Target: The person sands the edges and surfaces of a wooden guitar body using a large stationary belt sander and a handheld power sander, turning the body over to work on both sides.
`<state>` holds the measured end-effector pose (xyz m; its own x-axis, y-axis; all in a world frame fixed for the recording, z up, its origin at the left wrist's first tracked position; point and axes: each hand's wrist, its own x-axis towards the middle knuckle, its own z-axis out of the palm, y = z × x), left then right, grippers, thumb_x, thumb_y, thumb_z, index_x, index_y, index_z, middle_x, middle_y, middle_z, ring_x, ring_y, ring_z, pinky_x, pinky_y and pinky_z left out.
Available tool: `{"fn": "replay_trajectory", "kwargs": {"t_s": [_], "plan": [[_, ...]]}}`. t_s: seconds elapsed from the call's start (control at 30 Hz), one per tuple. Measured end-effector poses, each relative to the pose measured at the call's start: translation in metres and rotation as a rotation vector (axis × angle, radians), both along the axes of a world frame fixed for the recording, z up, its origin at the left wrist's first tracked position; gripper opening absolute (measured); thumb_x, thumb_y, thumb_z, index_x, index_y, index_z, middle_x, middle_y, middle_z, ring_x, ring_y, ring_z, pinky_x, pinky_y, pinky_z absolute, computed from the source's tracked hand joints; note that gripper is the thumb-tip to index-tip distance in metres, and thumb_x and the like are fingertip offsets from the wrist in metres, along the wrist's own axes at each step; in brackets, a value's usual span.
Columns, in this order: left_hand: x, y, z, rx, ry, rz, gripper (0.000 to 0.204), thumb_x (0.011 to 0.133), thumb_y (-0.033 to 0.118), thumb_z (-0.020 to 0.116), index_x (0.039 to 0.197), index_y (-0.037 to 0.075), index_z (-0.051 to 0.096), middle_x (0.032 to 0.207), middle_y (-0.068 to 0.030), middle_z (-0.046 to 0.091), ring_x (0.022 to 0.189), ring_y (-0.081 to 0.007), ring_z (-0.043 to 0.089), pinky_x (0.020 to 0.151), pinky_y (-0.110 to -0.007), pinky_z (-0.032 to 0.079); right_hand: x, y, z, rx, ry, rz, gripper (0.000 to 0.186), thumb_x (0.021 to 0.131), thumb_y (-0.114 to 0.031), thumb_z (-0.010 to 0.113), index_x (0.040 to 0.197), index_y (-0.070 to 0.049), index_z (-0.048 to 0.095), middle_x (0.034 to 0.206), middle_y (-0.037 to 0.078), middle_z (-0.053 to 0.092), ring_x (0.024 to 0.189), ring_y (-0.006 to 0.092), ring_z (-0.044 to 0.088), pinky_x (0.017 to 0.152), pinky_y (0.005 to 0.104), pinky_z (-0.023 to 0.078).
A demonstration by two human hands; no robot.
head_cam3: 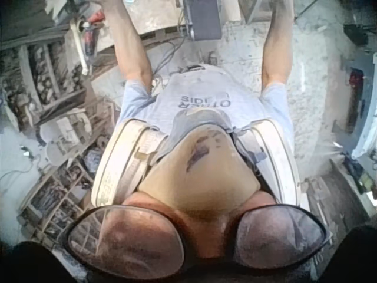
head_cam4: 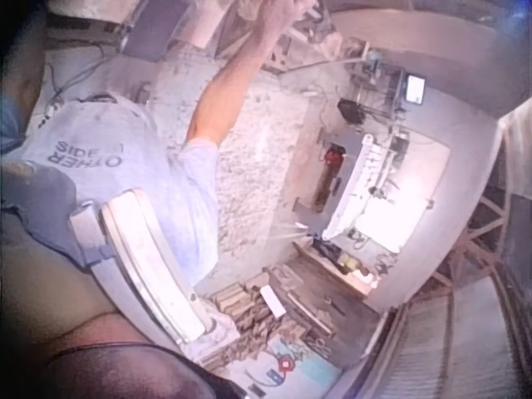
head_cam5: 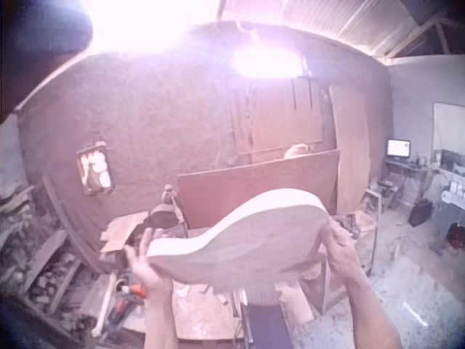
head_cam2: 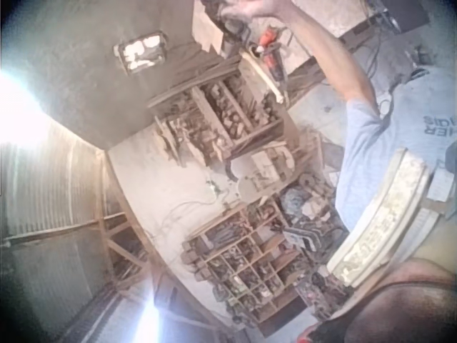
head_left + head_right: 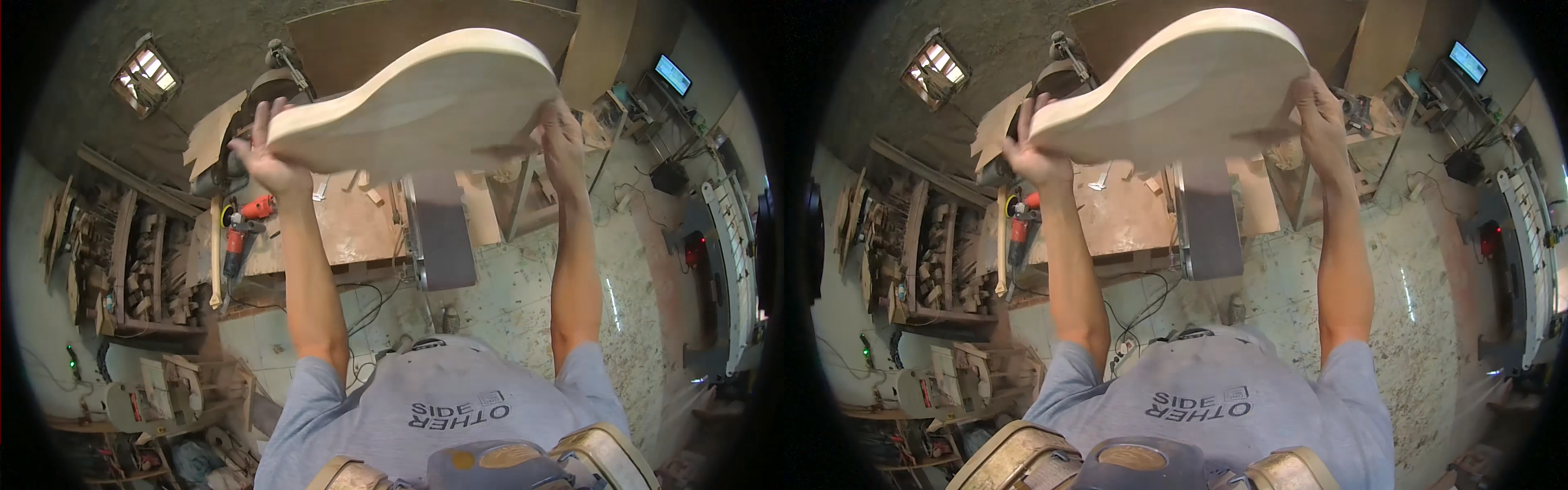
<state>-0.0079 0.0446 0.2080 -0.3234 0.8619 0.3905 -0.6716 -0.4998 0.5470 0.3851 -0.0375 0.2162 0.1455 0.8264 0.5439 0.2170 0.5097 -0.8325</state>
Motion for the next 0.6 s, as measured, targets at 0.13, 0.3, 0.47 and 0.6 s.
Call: {"fn": "replay_trajectory", "kwargs": {"t_s": [0.13,0.3,0.47,0.6], "plan": [[-0.012,-0.052,-0.007,-0.183,-0.024,-0.165,0.097,0.099,0.079,0.038,0.153,-0.002,0.043,0.149,-0.0207,0.055,0.132,-0.0397,0.055,0.115,-0.06,0.041,-0.063,-0.044,0.017,0.107,0.741,0.387,0.106,0.096,-0.081,0.004,0.162,-0.005,0.035,0.172,0.006,0.028,0.157,0.0265,0.024,0.13,0.0438,0.017],[0.002,-0.06,-0.092,-0.199,-0.147,-0.371,0.066,0.079,0.011,0.062,0.144,-0.001,0.054,0.148,-0.0209,0.055,0.139,-0.0374,0.052,0.121,-0.052,0.04,-0.025,-0.052,-0.057,0.118,0.792,0.436,0.074,0.104,-0.032,0.047,0.167,-0.003,0.02,0.172,0.025,0.015,0.158,0.031,0.022,0.128,0.0447,0.023],[0.017,-0.077,-0.147,-0.152,-0.195,-0.439,0.07,0.073,0.006,0.062,0.142,0.001,0.055,0.146,-0.0214,0.055,0.141,-0.0406,0.049,0.123,-0.055,0.037,0.012,-0.043,-0.113,-0.218,0.754,0.343,0.102,0.087,-0.014,0.067,0.169,-0.006,0.005,0.166,0.028,0.025,0.139,0.0255,0.046,0.114,0.0367,0.04],[0.021,-0.083,-0.179,-0.245,-0.185,-0.398,0.071,0.071,0.007,0.062,0.141,0.002,0.056,0.15,-0.0205,0.053,0.145,-0.0416,0.045,0.124,-0.058,0.034,0.035,-0.004,-0.127,-0.588,0.525,0.147,0.097,0.096,-0.037,0.074,0.166,-0.007,0.014,0.144,0.023,0.051,0.096,0.0163,0.063,0.086,0.0289,0.051]]}}
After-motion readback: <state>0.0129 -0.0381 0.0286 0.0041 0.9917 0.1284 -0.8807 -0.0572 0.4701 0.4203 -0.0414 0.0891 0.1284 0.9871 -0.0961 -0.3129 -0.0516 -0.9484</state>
